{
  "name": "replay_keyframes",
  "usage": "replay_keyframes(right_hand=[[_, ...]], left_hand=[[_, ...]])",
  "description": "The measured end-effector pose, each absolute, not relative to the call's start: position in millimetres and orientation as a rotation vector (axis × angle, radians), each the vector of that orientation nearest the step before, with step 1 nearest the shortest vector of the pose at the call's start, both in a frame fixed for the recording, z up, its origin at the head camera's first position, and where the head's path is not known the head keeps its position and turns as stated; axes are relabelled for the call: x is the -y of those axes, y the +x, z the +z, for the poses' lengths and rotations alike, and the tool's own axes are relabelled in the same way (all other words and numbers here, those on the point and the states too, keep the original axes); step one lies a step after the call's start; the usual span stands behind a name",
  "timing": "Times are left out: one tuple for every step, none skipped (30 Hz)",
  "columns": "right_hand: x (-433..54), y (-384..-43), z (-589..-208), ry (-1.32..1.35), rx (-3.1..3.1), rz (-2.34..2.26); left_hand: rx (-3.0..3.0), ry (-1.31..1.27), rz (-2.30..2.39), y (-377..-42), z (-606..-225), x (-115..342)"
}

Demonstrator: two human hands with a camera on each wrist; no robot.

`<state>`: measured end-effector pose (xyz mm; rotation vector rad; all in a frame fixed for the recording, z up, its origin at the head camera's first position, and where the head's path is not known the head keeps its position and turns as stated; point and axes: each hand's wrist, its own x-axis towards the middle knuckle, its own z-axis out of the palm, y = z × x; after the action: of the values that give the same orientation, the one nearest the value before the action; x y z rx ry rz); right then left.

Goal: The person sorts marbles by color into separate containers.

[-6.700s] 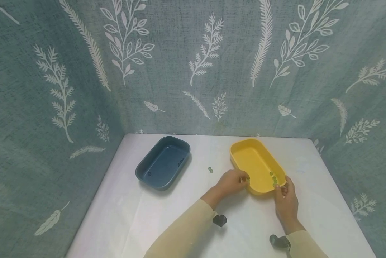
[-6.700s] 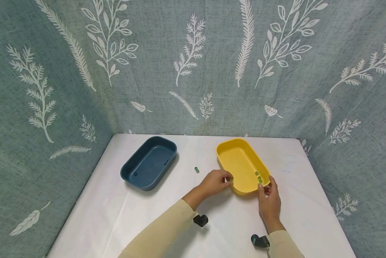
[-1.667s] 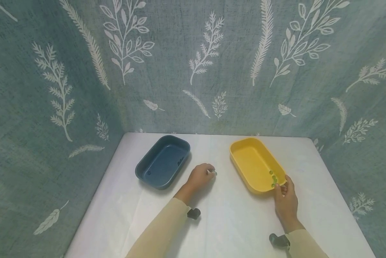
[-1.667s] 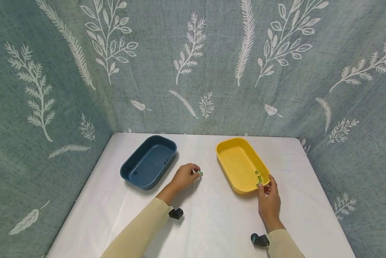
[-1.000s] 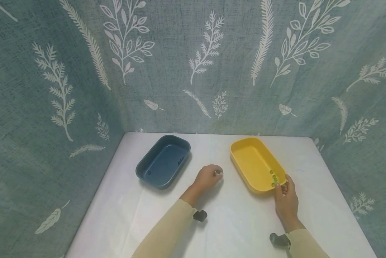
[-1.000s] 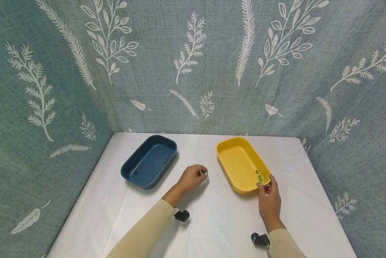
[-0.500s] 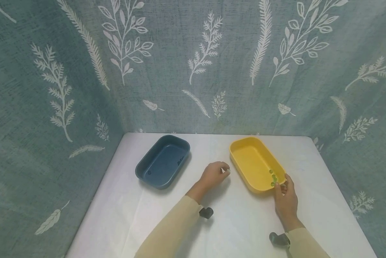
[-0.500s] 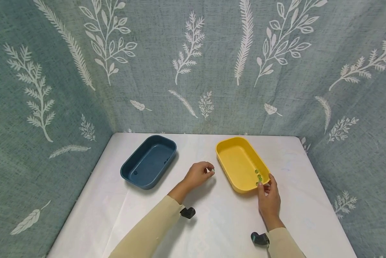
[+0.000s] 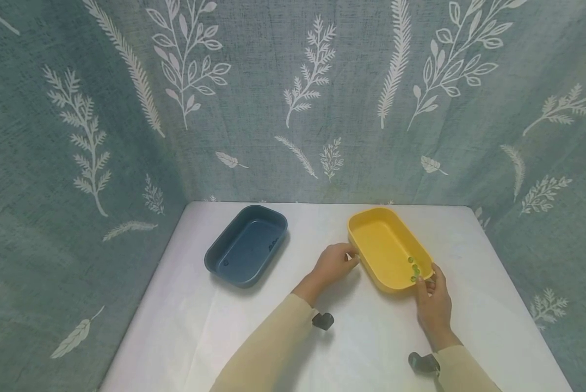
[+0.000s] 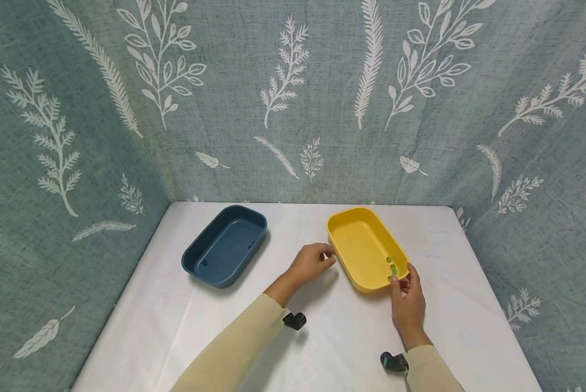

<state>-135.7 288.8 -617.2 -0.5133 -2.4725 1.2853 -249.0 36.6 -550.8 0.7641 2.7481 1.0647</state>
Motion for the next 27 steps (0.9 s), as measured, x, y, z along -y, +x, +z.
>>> replay_keyframes(right_hand=[[-288.8,-135.6,-617.2,-0.515,2.473,1.286],[-288.6,-135.5,-617.1,-0.516,2.475,1.287],[-288.6,-135.4,-617.0,-0.518,2.476,1.289],[-288.6,-135.3,-617.1,-0.522,2.477,1.292],[-288.6,-135.3,-617.2,-0.524,2.478,1.294],[-288.6,-135.2,-617.2,-0.526,2.478,1.296],[-288.6,-135.3,-617.1,-0.527,2.48,1.295],[-288.7,-135.4,-617.0,-0.528,2.482,1.294],[-288.8,-135.5,-616.9,-0.531,2.483,1.295],[-288.7,-135.7,-616.7,-0.531,2.482,1.299],[-288.6,-135.7,-616.4,-0.532,2.482,1.3],[-288.4,-135.8,-616.0,-0.532,2.482,1.303],[-288.3,-135.7,-615.6,-0.528,2.482,1.305],[-288.4,-135.5,-615.5,-0.532,2.481,1.31],[-288.3,-135.3,-615.1,-0.536,2.481,1.314],[-288.1,-135.1,-614.7,-0.538,2.479,1.321],[-288.1,-134.9,-614.6,-0.542,2.48,1.324],[-288.1,-134.7,-614.4,-0.546,2.48,1.327],[-288.1,-134.6,-614.4,-0.55,2.481,1.33],[-288.2,-134.6,-614.5,-0.557,2.481,1.332],[-288.3,-134.7,-614.7,-0.557,2.483,1.331],[-288.4,-134.9,-615.0,-0.557,2.482,1.331],[-288.7,-135.2,-615.5,-0.559,2.483,1.327],[-288.8,-135.4,-615.9,-0.56,2.483,1.323],[-288.7,-135.7,-616.2,-0.563,2.481,1.323],[-288.5,-135.8,-616.3,-0.562,2.474,1.324],[-288.4,-136.0,-616.4,-0.558,2.473,1.323]], left_hand=[[-2.744,0.757,1.065,-250.0,-550.7,-37.5],[-2.743,0.75,1.064,-251.0,-550.3,-38.2],[-2.745,0.747,1.056,-252.2,-550.2,-38.9],[-2.748,0.746,1.051,-253.4,-550.0,-39.4],[-2.751,0.749,1.041,-254.7,-549.8,-40.0],[-2.758,0.753,1.029,-256.0,-549.7,-40.7],[-2.766,0.764,1.019,-257.4,-549.3,-41.3],[-2.772,0.773,1.01,-258.8,-548.8,-42.0],[-2.777,0.783,1.001,-260.3,-548.4,-42.7],[-2.784,0.796,0.995,-262.0,-547.7,-43.5],[-2.788,0.805,0.986,-263.6,-547.3,-44.2],[-2.792,0.815,0.981,-265.1,-546.3,-44.9],[-2.795,0.827,0.976,-266.3,-545.3,-45.7],[-2.795,0.834,0.97,-267.5,-544.3,-46.5],[-2.796,0.84,0.965,-268.5,-543.1,-47.2],[-2.798,0.846,0.954,-269.4,-542.4,-47.9],[-2.797,0.847,0.942,-270.0,-541.8,-48.3],[-2.798,0.849,0.931,-270.6,-541.2,-48.8],[-2.798,0.847,0.92,-271.2,-541.2,-49.1],[-2.795,0.84,0.918,-271.8,-541.3,-49.4],[-2.796,0.837,0.913,-272.4,-541.7,-49.7],[-2.797,0.834,0.909,-273.0,-542.1,-49.9],[-2.798,0.832,0.909,-273.7,-542.5,-50.3],[-2.798,0.832,0.914,-274.6,-543.2,-50.8],[-2.797,0.831,0.916,-275.4,-543.6,-51.3],[-2.798,0.827,0.919,-276.2,-543.6,-51.7],[-2.8,0.819,0.916,-276.8,-543.7,-52.0]])
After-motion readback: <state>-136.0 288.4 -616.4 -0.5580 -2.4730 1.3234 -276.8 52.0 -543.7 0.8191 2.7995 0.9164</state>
